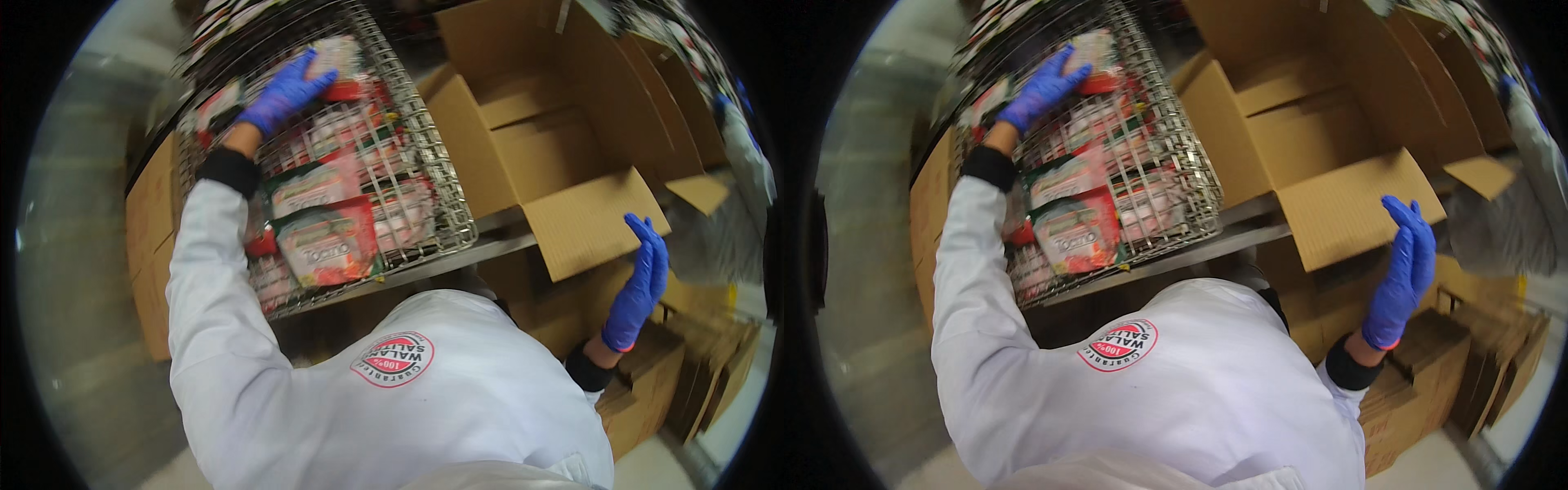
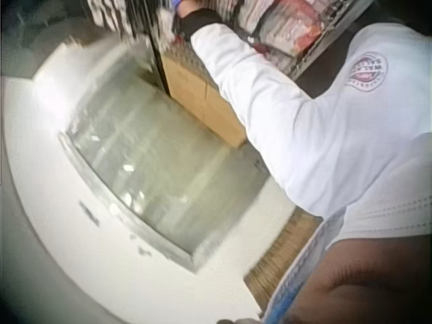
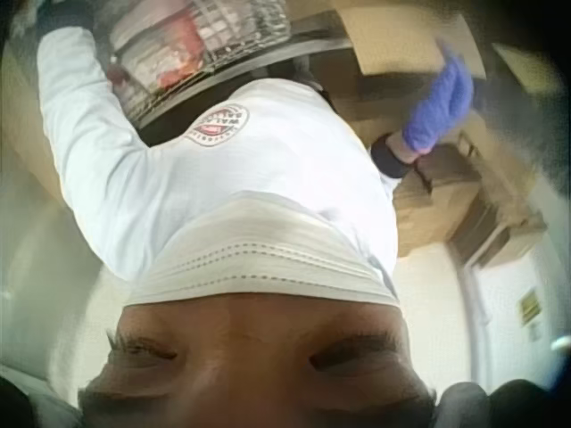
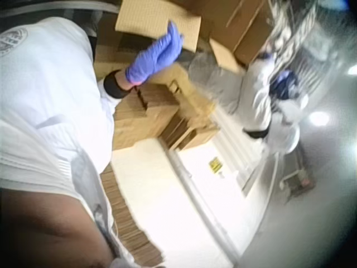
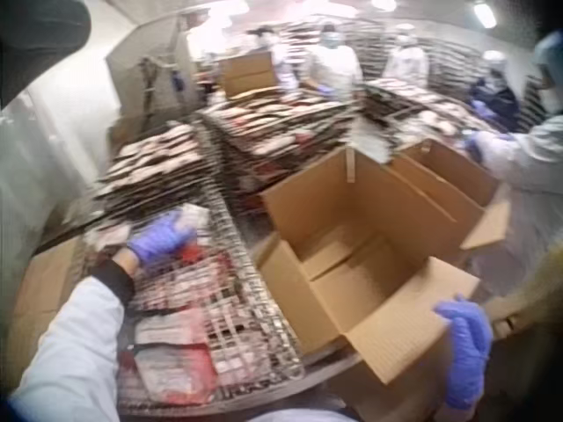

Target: The person repeatedly picks packaged food items from a wire rack and places them into cardboard boxes on a conveyor belt. They arrange the items inside the boxes and occasionally close the flaps. The process is continuous and repetitive.

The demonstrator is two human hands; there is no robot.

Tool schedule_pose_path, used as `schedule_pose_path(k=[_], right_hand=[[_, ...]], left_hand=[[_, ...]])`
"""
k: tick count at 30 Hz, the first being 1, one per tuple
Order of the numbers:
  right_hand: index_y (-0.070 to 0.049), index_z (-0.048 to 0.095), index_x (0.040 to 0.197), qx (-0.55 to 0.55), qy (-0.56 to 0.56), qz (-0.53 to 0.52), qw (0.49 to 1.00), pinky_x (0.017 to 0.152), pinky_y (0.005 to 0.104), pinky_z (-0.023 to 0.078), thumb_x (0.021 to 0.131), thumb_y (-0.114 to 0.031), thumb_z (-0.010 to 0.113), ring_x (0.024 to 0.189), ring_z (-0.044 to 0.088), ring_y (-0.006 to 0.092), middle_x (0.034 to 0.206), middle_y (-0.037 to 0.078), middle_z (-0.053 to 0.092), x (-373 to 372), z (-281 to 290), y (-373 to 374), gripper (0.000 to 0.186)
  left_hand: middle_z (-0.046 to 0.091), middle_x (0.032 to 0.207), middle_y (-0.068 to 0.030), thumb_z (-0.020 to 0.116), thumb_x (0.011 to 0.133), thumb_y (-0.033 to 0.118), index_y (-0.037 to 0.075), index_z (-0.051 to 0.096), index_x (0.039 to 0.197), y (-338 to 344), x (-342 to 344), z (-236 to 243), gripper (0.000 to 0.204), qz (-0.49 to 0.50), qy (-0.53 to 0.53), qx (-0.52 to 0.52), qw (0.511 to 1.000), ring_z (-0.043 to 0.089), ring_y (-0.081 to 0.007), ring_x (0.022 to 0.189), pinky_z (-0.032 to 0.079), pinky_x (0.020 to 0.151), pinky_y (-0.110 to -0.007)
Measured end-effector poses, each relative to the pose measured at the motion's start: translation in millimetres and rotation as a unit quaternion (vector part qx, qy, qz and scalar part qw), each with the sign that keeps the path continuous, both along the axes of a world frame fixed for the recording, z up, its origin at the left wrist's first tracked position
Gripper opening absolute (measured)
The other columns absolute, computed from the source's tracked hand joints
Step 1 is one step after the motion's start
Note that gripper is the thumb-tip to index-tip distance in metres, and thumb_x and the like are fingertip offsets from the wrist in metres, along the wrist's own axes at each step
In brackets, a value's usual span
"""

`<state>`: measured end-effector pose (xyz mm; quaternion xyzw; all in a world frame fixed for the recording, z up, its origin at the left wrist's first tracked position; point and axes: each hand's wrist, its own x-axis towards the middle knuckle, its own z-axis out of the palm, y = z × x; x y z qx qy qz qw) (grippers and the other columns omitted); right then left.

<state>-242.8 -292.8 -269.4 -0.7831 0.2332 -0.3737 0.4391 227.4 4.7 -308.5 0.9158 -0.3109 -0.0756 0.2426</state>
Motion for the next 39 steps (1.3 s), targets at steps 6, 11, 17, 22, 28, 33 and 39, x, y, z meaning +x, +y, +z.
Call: schedule_pose_path(k=[6, 11, 17, 22, 28, 33, 39], right_hand=[[-0.002, 0.065, 0.114, -0.100, 0.003, 0.234, 0.967, 0.110, 0.0467, 0.035, 0.093, -0.009, 0.058, 0.113, 0.060, 0.0273, 0.115, 0.014, 0.067, 56, 35, -9, 0.024], [-0.007, 0.065, 0.115, -0.250, 0.030, 0.480, 0.841, 0.101, 0.0472, 0.042, 0.080, -0.021, 0.074, 0.104, 0.061, 0.0314, 0.108, 0.011, 0.066, 138, 68, 85, 0.038], [-0.005, 0.053, 0.128, -0.336, 0.065, 0.520, 0.783, 0.094, 0.0441, 0.044, 0.080, -0.036, 0.074, 0.105, 0.058, 0.0316, 0.109, 0.014, 0.061, 185, 22, 173, 0.061], [-0.003, 0.052, 0.126, -0.336, 0.231, 0.564, 0.718, 0.087, 0.0450, 0.048, 0.072, -0.045, 0.079, 0.100, 0.060, 0.0347, 0.103, 0.016, 0.061, 213, 3, 220, 0.073], [-0.004, 0.059, 0.119, -0.239, 0.459, 0.616, 0.594, 0.077, 0.0397, 0.055, 0.070, -0.040, 0.080, 0.088, 0.069, 0.0310, 0.098, 0.020, 0.069, 235, 48, 222, 0.065], [-0.002, 0.072, 0.094, -0.324, 0.394, 0.618, 0.598, 0.080, 0.0374, 0.054, 0.068, -0.040, 0.081, 0.089, 0.068, 0.0303, 0.098, 0.019, 0.069, 244, 44, 212, 0.047], [0.004, 0.059, 0.124, -0.207, 0.355, 0.642, 0.647, 0.096, 0.0366, 0.048, 0.056, -0.034, 0.091, 0.116, 0.057, 0.0333, 0.125, 0.024, 0.057, 303, 5, 208, 0.084]], left_hand=[[0.064, 0.124, -0.0076, 0.070, 0.090, 0.032, 0.003, 0.061, 0.127, 113, -10, 58, 0.048, 0.048, 0.030, -0.127, 0.990, 0.060, -0.0172, 0.109, 0.044, 0.101, -0.032], [0.060, 0.128, -0.0130, 0.076, 0.082, 0.034, 0.003, 0.050, 0.139, 167, -16, 82, 0.070, 0.006, 0.304, 0.198, 0.932, 0.056, -0.0217, 0.118, 0.040, 0.105, -0.034], [0.052, 0.130, -0.0284, 0.082, 0.067, 0.055, 0.007, 0.032, 0.150, 185, -134, 51, 0.108, 0.048, 0.033, 0.227, 0.972, 0.052, -0.0412, 0.122, 0.041, 0.105, -0.044], [0.049, 0.134, -0.0282, 0.079, 0.072, 0.055, 0.009, 0.028, 0.152, 174, -166, 64, 0.105, 0.129, 0.089, 0.273, 0.949, 0.053, -0.0439, 0.120, 0.043, 0.102, -0.044], [0.045, 0.139, -0.0272, 0.090, 0.061, 0.031, 0.015, 0.023, 0.154, 200, -178, 62, 0.115, 0.079, 0.020, 0.153, 0.985, 0.045, -0.0436, 0.129, 0.037, 0.109, -0.045], [0.045, 0.141, -0.0252, 0.091, 0.060, 0.021, 0.013, 0.019, 0.155, 218, -190, 51, 0.119, 0.122, 0.106, 0.055, 0.985, 0.048, -0.0351, 0.127, 0.040, 0.107, -0.043], [0.062, 0.121, -0.0109, 0.083, 0.071, 0.006, 0.003, 0.037, 0.144, 218, -219, 57, 0.087, 0.189, 0.325, -0.273, 0.885, 0.063, -0.0171, 0.102, 0.052, 0.090, -0.033]])
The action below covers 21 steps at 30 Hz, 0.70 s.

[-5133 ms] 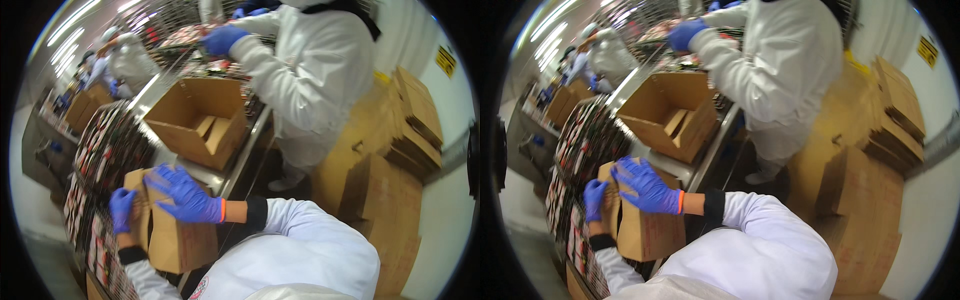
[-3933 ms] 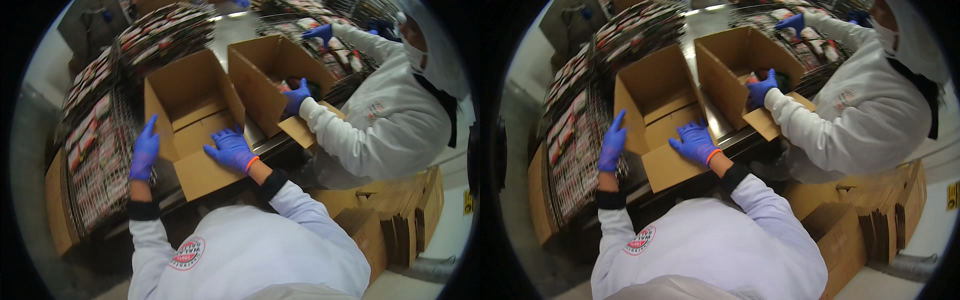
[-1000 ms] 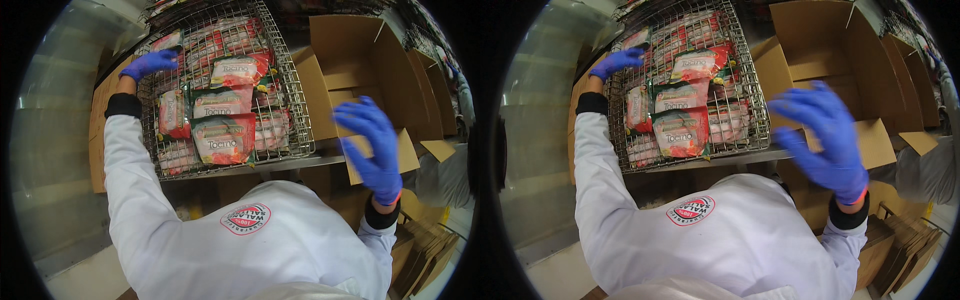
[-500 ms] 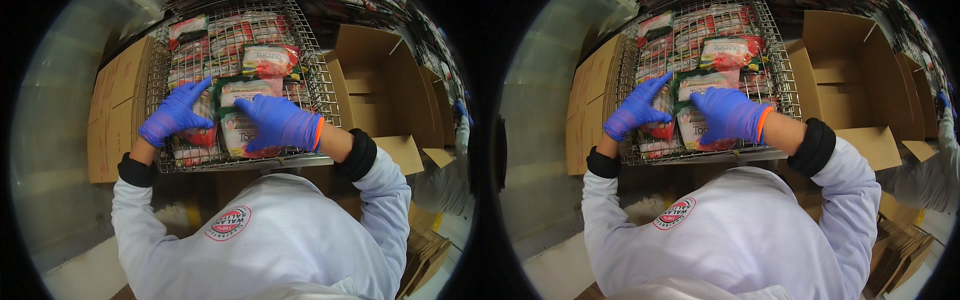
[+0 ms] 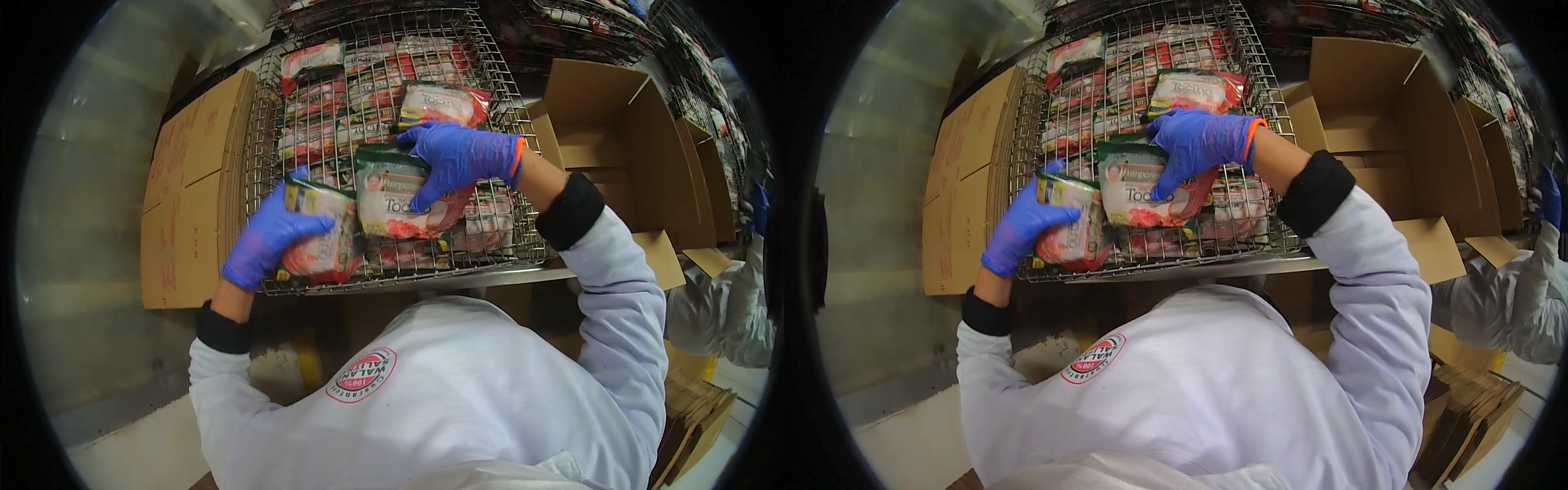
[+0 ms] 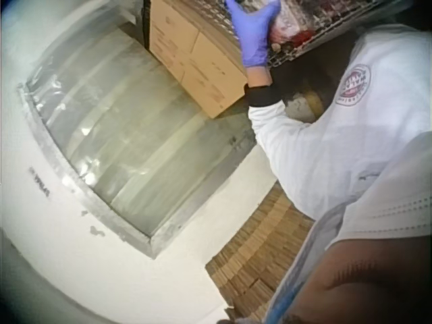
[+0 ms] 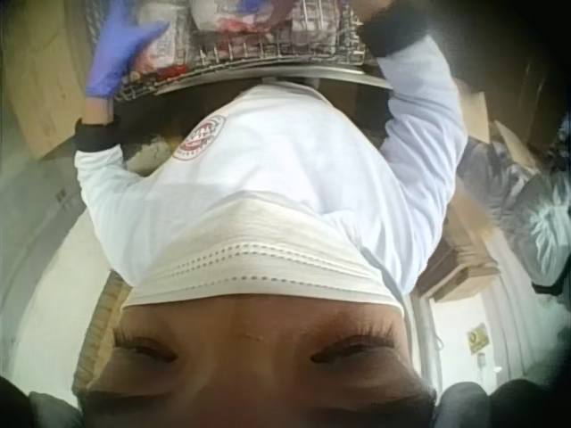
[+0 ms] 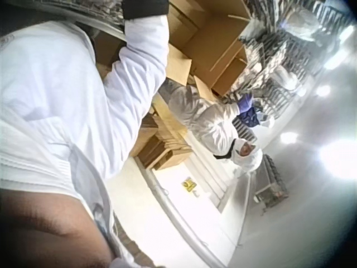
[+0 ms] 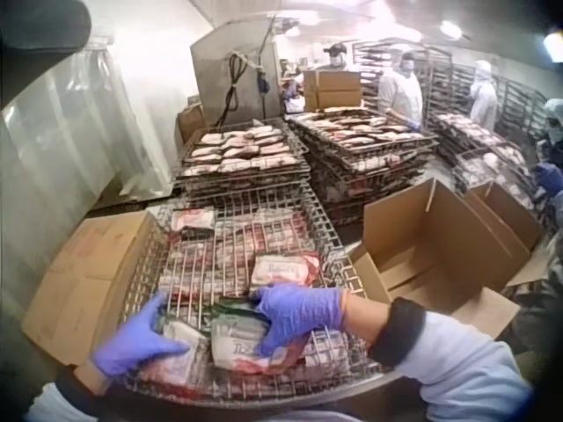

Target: The person repeatedly picks packaged food items from a wire rack and places them into cardboard boxes on a conveyor belt. They arrange the items inside the boxes and occasionally close the flaps. The process is continuous and repetitive.

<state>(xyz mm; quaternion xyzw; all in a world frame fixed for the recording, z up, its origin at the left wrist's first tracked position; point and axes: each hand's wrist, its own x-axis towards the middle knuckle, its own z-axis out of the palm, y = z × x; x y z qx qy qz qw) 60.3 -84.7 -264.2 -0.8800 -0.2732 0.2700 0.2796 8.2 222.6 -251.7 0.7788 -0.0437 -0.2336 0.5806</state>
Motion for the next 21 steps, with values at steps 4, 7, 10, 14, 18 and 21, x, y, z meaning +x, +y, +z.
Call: schedule_pose_path(k=[4, 7, 10, 14, 18, 21], right_hand=[[-0.001, 0.069, 0.108, 0.014, -0.020, 0.036, 0.999, 0.089, 0.0389, 0.049, 0.057, -0.043, 0.089, 0.105, 0.057, 0.0359, 0.111, 0.022, 0.057, -5, -7, -4, 0.070], [-0.009, 0.074, 0.093, 0.006, -0.188, 0.078, 0.979, 0.081, 0.0426, 0.050, 0.061, -0.042, 0.084, 0.093, 0.057, 0.0368, 0.106, 0.018, 0.054, -35, 6, -2, 0.047], [-0.013, 0.072, 0.089, -0.042, -0.307, 0.069, 0.948, 0.076, 0.0446, 0.052, 0.066, -0.034, 0.080, 0.091, 0.060, 0.0331, 0.104, 0.016, 0.053, -87, 36, 17, 0.032], [-0.015, 0.070, 0.098, -0.046, -0.250, 0.005, 0.967, 0.072, 0.0432, 0.054, 0.069, -0.033, 0.080, 0.087, 0.063, 0.0315, 0.102, 0.015, 0.054, -116, 37, 20, 0.035], [-0.013, 0.069, 0.101, 0.029, -0.228, -0.101, 0.968, 0.075, 0.0411, 0.054, 0.069, -0.030, 0.081, 0.087, 0.062, 0.0323, 0.102, 0.016, 0.055, -128, 33, -11, 0.039], [-0.009, 0.069, 0.104, 0.131, -0.246, -0.249, 0.928, 0.077, 0.0365, 0.053, 0.069, -0.023, 0.083, 0.090, 0.064, 0.0286, 0.103, 0.014, 0.060, -148, 14, -59, 0.040]], left_hand=[[0.071, 0.097, -0.0065, 0.082, 0.072, 0.007, 0.000, 0.067, 0.110, 7, 0, 20, 0.042, -0.009, -0.028, 0.097, 0.995, 0.067, -0.0139, 0.085, 0.055, 0.080, -0.030], [0.072, 0.092, -0.0060, 0.079, 0.073, 0.012, 0.000, 0.069, 0.104, -9, 29, 61, 0.034, -0.026, -0.076, 0.076, 0.994, 0.068, -0.0130, 0.080, 0.055, 0.076, -0.030], [0.071, 0.094, -0.0057, 0.076, 0.075, 0.014, -0.001, 0.068, 0.107, -41, 93, 71, 0.036, -0.116, -0.122, 0.037, 0.985, 0.067, -0.0128, 0.084, 0.054, 0.078, -0.029], [0.070, 0.095, -0.0033, 0.078, 0.074, 0.016, 0.003, 0.068, 0.108, -137, 184, 33, 0.038, -0.321, -0.170, 0.065, 0.929, 0.063, -0.0115, 0.082, 0.052, 0.079, -0.030], [0.071, 0.092, -0.0046, 0.078, 0.073, 0.029, 0.005, 0.073, 0.097, -210, 229, 3, 0.035, -0.431, -0.197, 0.204, 0.857, 0.064, -0.0138, 0.079, 0.051, 0.079, -0.030], [0.073, 0.088, -0.0047, 0.075, 0.077, 0.029, 0.005, 0.074, 0.097, -224, 236, 7, 0.032, -0.511, -0.255, 0.200, 0.796, 0.066, -0.0156, 0.084, 0.050, 0.083, -0.029]])
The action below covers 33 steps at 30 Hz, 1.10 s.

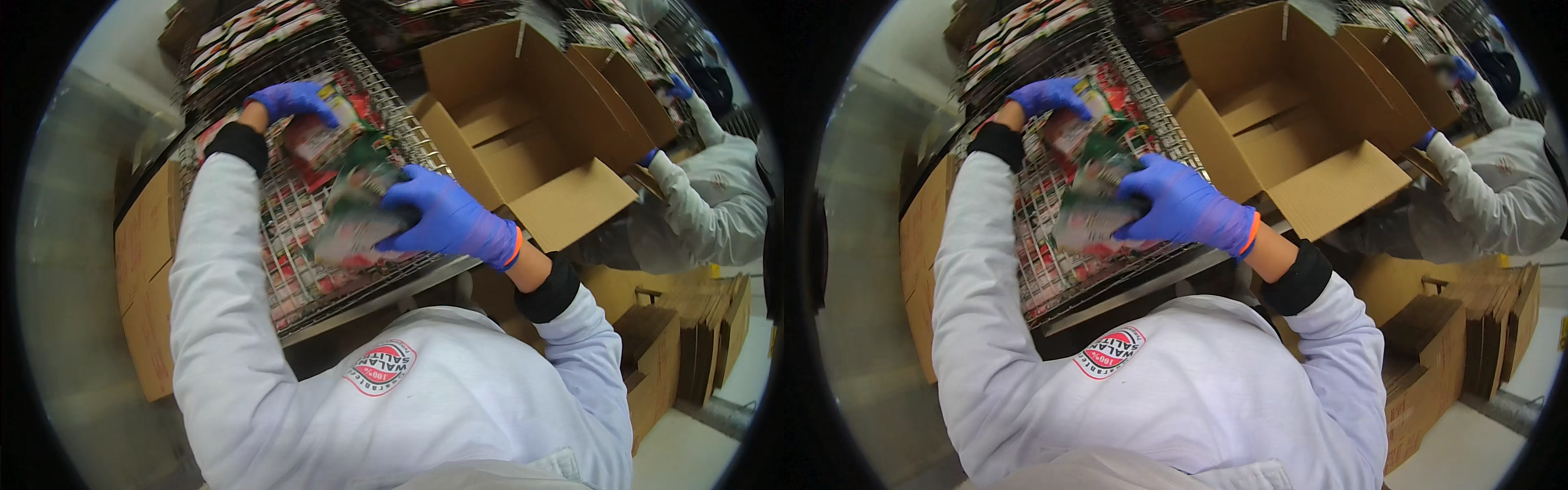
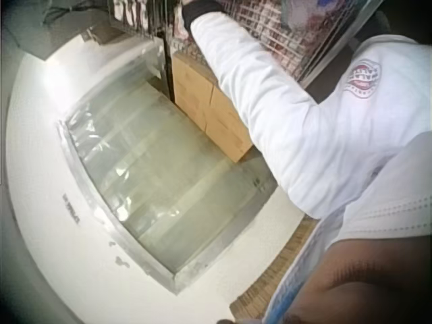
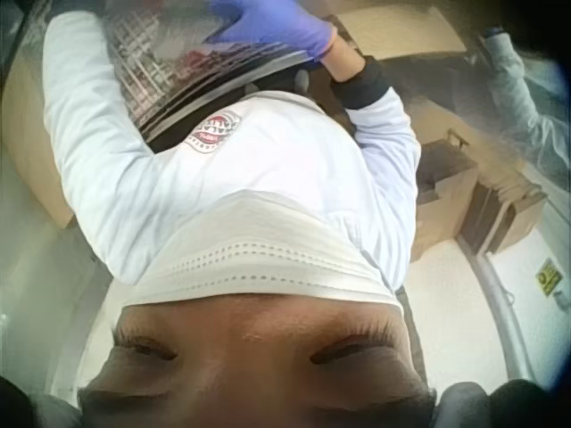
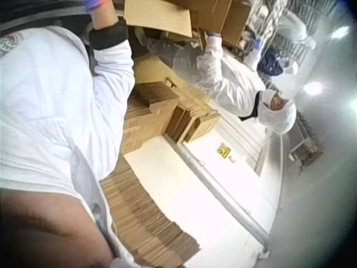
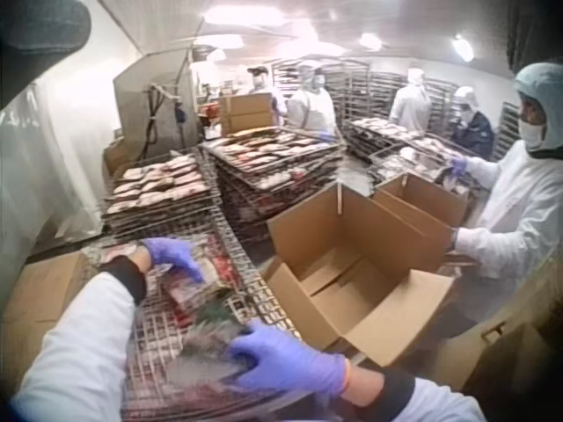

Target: The person repeatedly picks packaged food items from a wire rack and places them into cardboard boxes on a conveyor belt. They arrange the items inside the boxes and occasionally close the flaps. The process is continuous and repetitive.

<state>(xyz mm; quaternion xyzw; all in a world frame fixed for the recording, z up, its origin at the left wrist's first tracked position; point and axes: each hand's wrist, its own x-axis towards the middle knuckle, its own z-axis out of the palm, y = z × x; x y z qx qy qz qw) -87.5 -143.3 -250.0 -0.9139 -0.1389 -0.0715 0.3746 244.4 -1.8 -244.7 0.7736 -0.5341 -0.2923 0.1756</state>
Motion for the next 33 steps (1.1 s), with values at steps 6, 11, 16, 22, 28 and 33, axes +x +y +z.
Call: schedule_pose_path(k=[6, 11, 16, 22, 28, 33], right_hand=[[0.000, 0.061, 0.117, 0.447, 0.028, -0.177, 0.877, 0.087, 0.0313, 0.053, 0.074, -0.014, 0.085, 0.100, 0.063, 0.0140, 0.115, 0.009, 0.065, -43, 6, -87, 0.051], [0.000, 0.060, 0.117, 0.410, -0.044, -0.261, 0.873, 0.087, 0.0318, 0.053, 0.075, -0.014, 0.084, 0.100, 0.063, 0.0140, 0.117, 0.010, 0.065, -50, 29, -178, 0.050], [-0.002, 0.066, 0.107, 0.250, -0.226, -0.261, 0.905, 0.081, 0.0340, 0.052, 0.071, -0.020, 0.085, 0.091, 0.064, 0.0215, 0.105, 0.012, 0.063, -26, 8, -245, 0.044], [-0.004, 0.065, 0.095, -0.008, -0.137, -0.319, 0.938, 0.075, 0.0422, 0.053, 0.068, -0.038, 0.083, 0.082, 0.063, 0.0350, 0.098, 0.018, 0.057, -12, -30, -263, 0.047], [-0.005, 0.062, 0.105, -0.115, 0.163, -0.174, 0.964, 0.085, 0.0460, 0.052, 0.079, -0.041, 0.071, 0.094, 0.063, 0.0425, 0.107, 0.024, 0.056, -36, -114, -266, 0.045], [-0.009, 0.056, 0.127, 0.034, 0.092, -0.146, 0.984, 0.084, 0.0430, 0.052, 0.088, -0.045, 0.065, 0.093, 0.064, 0.0371, 0.107, 0.023, 0.059, -37, -128, -259, 0.054]], left_hand=[[0.072, 0.082, -0.0072, 0.083, 0.067, 0.026, 0.001, 0.072, 0.090, 14, -80, 9, 0.035, 0.113, 0.108, 0.061, 0.986, 0.066, -0.0136, 0.070, 0.054, 0.066, -0.032], [0.066, 0.074, -0.0115, 0.082, 0.064, 0.034, 0.009, 0.070, 0.087, 16, -228, 12, 0.037, 0.063, -0.311, -0.076, 0.945, 0.064, -0.0274, 0.062, 0.054, 0.062, -0.037], [0.071, 0.082, -0.0090, 0.079, 0.078, 0.030, 0.003, 0.070, 0.101, 5, -237, 53, 0.037, 0.398, -0.162, -0.190, 0.883, 0.070, -0.0141, 0.074, 0.056, 0.065, -0.029], [0.071, 0.085, -0.0061, 0.071, 0.087, 0.039, 0.005, 0.071, 0.101, -164, -224, 0, 0.037, 0.398, 0.097, -0.304, 0.860, 0.068, -0.0154, 0.075, 0.055, 0.064, -0.027], [0.064, 0.079, -0.0077, 0.057, 0.096, 0.048, 0.006, 0.060, 0.115, -211, -245, -25, 0.046, 0.326, 0.284, 0.081, 0.898, 0.066, -0.0199, 0.068, 0.055, 0.059, -0.029], [0.064, 0.079, -0.0021, 0.058, 0.099, 0.033, 0.008, 0.066, 0.113, -163, -222, 39, 0.030, 0.327, 0.247, -0.049, 0.911, 0.061, -0.0092, 0.065, 0.050, 0.059, -0.022]])
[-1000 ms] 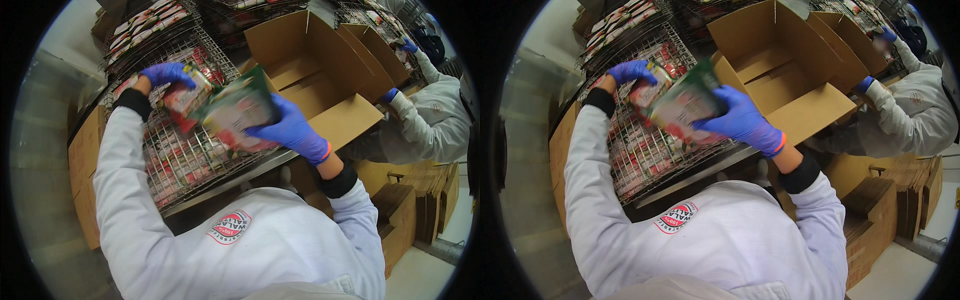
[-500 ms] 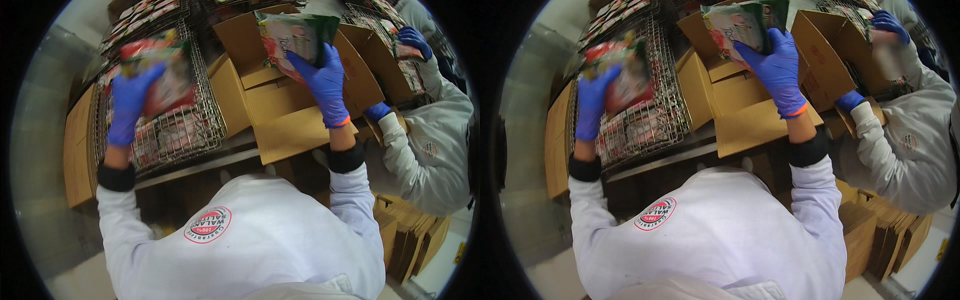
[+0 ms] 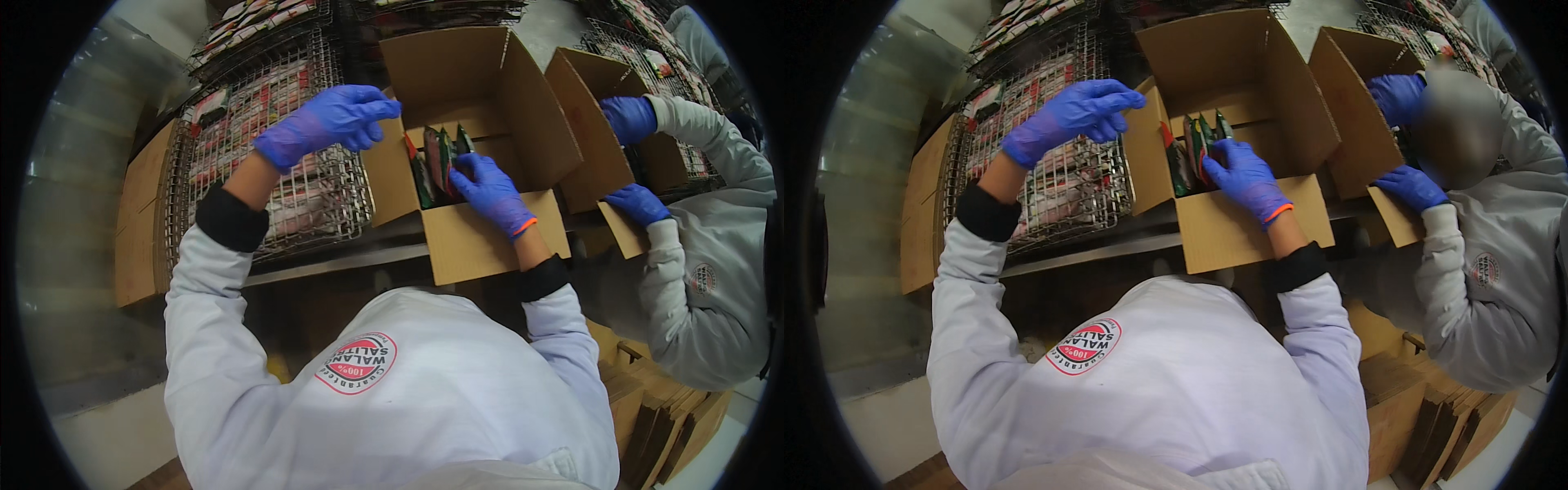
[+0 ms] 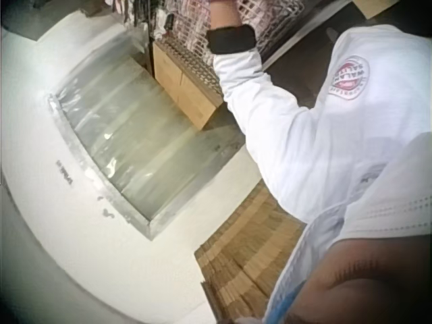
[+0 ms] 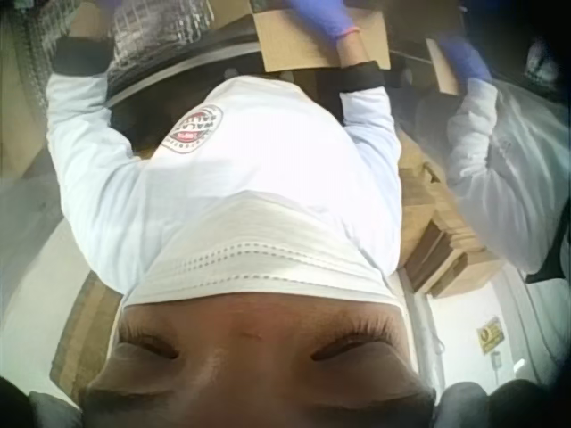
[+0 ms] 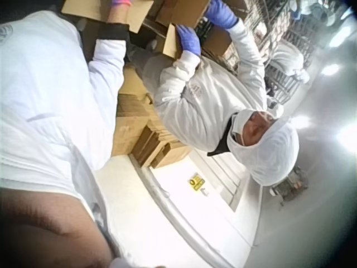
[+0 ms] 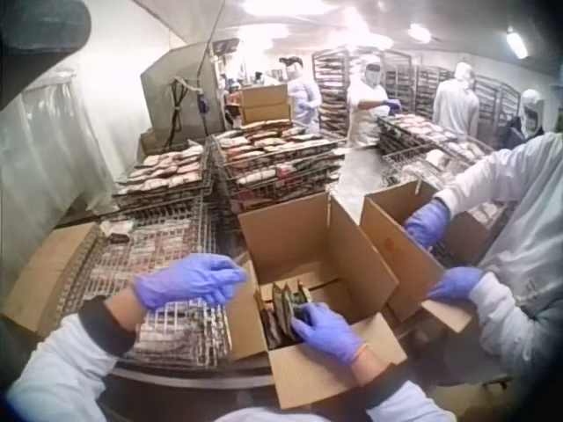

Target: The person repeatedly picks packaged food items from a wire rack and places them into cardboard boxes on a conveyor belt. They arrange the items inside the boxes and occasionally close the flaps. The process is continuous and repetitive.

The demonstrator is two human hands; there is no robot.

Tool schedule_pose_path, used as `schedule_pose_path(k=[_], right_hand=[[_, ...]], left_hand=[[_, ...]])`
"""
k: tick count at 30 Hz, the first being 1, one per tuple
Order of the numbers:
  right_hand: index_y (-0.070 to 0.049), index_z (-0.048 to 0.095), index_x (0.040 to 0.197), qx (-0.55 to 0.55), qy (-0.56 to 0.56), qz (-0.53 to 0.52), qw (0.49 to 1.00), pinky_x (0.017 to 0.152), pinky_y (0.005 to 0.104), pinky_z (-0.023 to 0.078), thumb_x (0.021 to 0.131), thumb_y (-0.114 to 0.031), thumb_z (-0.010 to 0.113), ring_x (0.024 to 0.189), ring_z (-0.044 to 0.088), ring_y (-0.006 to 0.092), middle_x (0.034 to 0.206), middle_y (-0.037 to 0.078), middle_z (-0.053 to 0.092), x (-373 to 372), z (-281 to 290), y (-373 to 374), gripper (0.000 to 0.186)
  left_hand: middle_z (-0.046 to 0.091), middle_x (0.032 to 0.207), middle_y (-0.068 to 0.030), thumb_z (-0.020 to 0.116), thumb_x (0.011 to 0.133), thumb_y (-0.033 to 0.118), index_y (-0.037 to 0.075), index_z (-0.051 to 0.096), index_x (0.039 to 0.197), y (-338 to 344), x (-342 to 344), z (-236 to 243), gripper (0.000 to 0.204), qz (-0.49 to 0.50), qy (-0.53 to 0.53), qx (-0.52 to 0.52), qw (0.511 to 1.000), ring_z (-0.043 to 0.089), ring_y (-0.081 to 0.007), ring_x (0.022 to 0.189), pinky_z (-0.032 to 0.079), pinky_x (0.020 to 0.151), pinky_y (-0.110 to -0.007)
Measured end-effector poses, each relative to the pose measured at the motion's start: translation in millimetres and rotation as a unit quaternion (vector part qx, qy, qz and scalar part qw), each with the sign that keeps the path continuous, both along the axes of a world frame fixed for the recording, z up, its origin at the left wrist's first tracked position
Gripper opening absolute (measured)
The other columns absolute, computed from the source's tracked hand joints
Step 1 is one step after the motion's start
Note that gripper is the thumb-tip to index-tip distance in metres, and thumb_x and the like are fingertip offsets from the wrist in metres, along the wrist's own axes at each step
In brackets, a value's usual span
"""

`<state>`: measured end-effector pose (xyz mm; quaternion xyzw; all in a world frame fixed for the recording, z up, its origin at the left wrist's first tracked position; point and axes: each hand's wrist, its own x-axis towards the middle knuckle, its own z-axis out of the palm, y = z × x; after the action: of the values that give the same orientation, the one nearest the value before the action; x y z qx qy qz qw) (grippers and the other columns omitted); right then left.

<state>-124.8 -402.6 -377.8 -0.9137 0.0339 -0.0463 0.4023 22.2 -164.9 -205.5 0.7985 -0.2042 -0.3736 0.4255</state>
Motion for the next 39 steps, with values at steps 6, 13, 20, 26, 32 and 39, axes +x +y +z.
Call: schedule_pose_path(k=[6, 13, 20, 26, 32, 39], right_hand=[[-0.018, 0.033, 0.151, 0.092, 0.068, -0.042, 0.993, 0.102, 0.0392, 0.042, 0.086, -0.045, 0.069, 0.122, 0.051, 0.0363, 0.132, 0.026, 0.048, 22, 7, 5, 0.079], [-0.019, 0.039, 0.148, -0.036, 0.082, -0.018, 0.996, 0.113, 0.0424, 0.033, 0.074, -0.038, 0.080, 0.139, 0.032, 0.0420, 0.148, 0.028, 0.030, 29, -5, 16, 0.087], [-0.013, 0.046, 0.141, 0.064, 0.243, -0.069, 0.965, 0.110, 0.0437, 0.035, 0.073, -0.056, 0.077, 0.127, 0.043, 0.0409, 0.136, 0.029, 0.044, 62, 26, 36, 0.086], [0.001, 0.011, 0.152, 0.079, 0.211, -0.162, 0.961, 0.110, 0.0363, 0.035, 0.068, -0.047, 0.086, 0.131, 0.046, 0.0303, 0.141, 0.024, 0.046, 54, 1, 45, 0.123], [0.000, 0.015, 0.152, 0.194, 0.267, -0.110, 0.938, 0.102, 0.0332, 0.043, 0.073, -0.040, 0.085, 0.120, 0.053, 0.0221, 0.132, 0.017, 0.054, 50, 17, 22, 0.113], [0.002, 0.045, 0.134, 0.192, 0.256, -0.055, 0.946, 0.058, 0.0299, 0.050, 0.075, -0.049, 0.080, 0.068, 0.062, 0.0148, 0.090, 0.012, 0.067, 50, 14, 10, 0.085]], left_hand=[[0.068, 0.090, -0.0011, 0.060, 0.097, 0.038, 0.007, 0.068, 0.114, 130, 61, 26, 0.036, 0.034, -0.223, 0.040, 0.973, 0.062, -0.0077, 0.079, 0.051, 0.070, -0.024], [0.063, 0.118, -0.0208, 0.068, 0.082, 0.025, 0.008, 0.060, 0.126, 325, 230, -40, 0.048, 0.094, -0.484, 0.304, 0.815, 0.060, -0.0367, 0.110, 0.046, 0.098, -0.041], [0.043, 0.146, -0.0230, 0.066, 0.068, 0.023, 0.004, 0.033, 0.150, 336, 318, -91, 0.090, 0.077, -0.347, 0.231, 0.906, 0.044, -0.0346, 0.135, 0.034, 0.112, -0.038], [0.049, 0.134, -0.0288, 0.075, 0.060, 0.020, 0.015, 0.019, 0.156, 341, 313, -72, 0.111, -0.026, -0.279, 0.344, 0.896, 0.051, -0.0412, 0.125, 0.044, 0.102, -0.041], [0.055, 0.128, -0.0258, 0.070, 0.071, 0.007, 0.013, 0.038, 0.148, 305, 235, -69, 0.084, -0.139, -0.480, 0.392, 0.772, 0.057, -0.0426, 0.111, 0.047, 0.095, -0.044], [0.062, 0.123, -0.0180, 0.070, 0.073, 0.006, 0.008, 0.059, 0.127, 276, 220, -44, 0.055, -0.023, -0.519, 0.389, 0.761, 0.062, -0.0383, 0.106, 0.051, 0.090, -0.043]])
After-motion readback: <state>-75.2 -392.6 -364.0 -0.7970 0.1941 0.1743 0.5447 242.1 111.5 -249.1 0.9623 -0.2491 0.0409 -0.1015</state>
